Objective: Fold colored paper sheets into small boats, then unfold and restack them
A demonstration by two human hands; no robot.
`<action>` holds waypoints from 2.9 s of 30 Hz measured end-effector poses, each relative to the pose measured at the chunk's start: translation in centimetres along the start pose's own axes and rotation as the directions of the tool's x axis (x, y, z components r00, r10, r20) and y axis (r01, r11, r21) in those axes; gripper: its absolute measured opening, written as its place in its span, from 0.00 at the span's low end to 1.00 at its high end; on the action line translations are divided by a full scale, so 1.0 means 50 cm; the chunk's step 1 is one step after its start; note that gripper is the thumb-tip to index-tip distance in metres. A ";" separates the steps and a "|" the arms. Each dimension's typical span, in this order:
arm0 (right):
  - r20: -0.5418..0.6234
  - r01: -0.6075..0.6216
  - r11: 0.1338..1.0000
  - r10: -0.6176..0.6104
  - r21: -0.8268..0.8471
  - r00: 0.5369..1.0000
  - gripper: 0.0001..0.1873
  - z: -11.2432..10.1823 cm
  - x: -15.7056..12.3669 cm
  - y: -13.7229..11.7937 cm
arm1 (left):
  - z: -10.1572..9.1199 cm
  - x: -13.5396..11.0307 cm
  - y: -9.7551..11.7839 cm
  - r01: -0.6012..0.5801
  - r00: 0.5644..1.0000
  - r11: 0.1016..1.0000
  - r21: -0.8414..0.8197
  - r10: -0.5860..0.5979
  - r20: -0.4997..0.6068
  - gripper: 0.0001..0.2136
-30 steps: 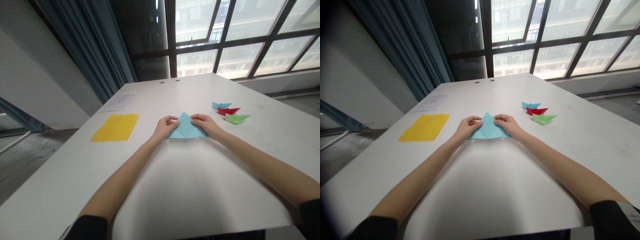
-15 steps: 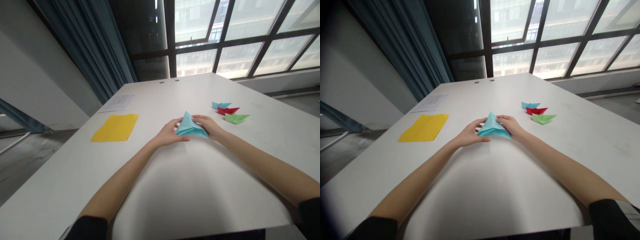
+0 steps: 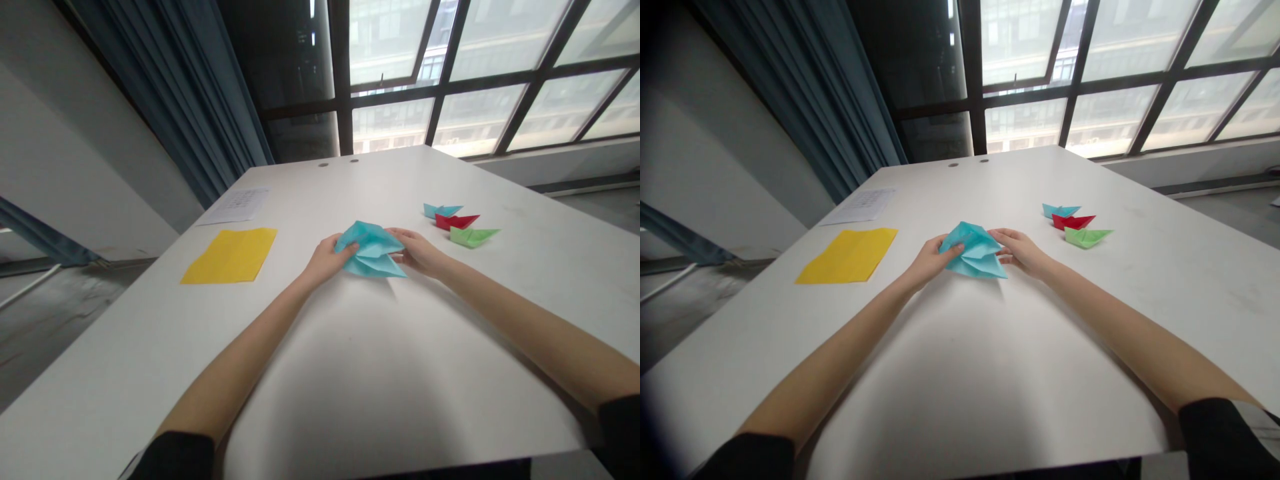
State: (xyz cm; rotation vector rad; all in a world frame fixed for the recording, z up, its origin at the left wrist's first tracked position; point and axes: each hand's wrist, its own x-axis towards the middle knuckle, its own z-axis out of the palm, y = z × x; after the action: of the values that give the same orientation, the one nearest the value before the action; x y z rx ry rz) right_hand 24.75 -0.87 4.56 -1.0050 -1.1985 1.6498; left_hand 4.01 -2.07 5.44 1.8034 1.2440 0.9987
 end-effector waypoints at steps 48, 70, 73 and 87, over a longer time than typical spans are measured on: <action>-0.194 0.142 0.538 -0.520 -0.831 0.832 0.12 -0.051 0.015 0.012 | -0.009 0.016 -0.044 0.310 0.940 0.928 -0.209 -0.331 -0.076 0.28; -0.410 0.118 0.973 -0.191 -0.199 0.892 0.08 -0.097 0.047 0.041 | -0.020 0.011 -0.042 0.420 0.903 0.833 -0.360 -0.424 0.072 0.38; -0.396 0.055 0.995 -0.084 -0.086 0.914 0.05 -0.099 0.049 0.042 | -0.023 0.009 -0.042 0.444 0.896 0.818 -0.366 -0.407 0.177 0.36; -0.236 0.045 0.994 -0.067 -0.099 0.969 0.05 -0.077 0.040 0.036 | -0.014 0.017 -0.039 0.226 0.965 0.895 -0.384 -0.260 -0.039 0.28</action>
State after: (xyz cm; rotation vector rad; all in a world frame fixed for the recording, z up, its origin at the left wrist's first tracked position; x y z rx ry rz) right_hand 27.38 1.77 1.71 -1.1812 -1.1379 1.3948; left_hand 2.82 -0.63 4.20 1.2850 1.1993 1.0962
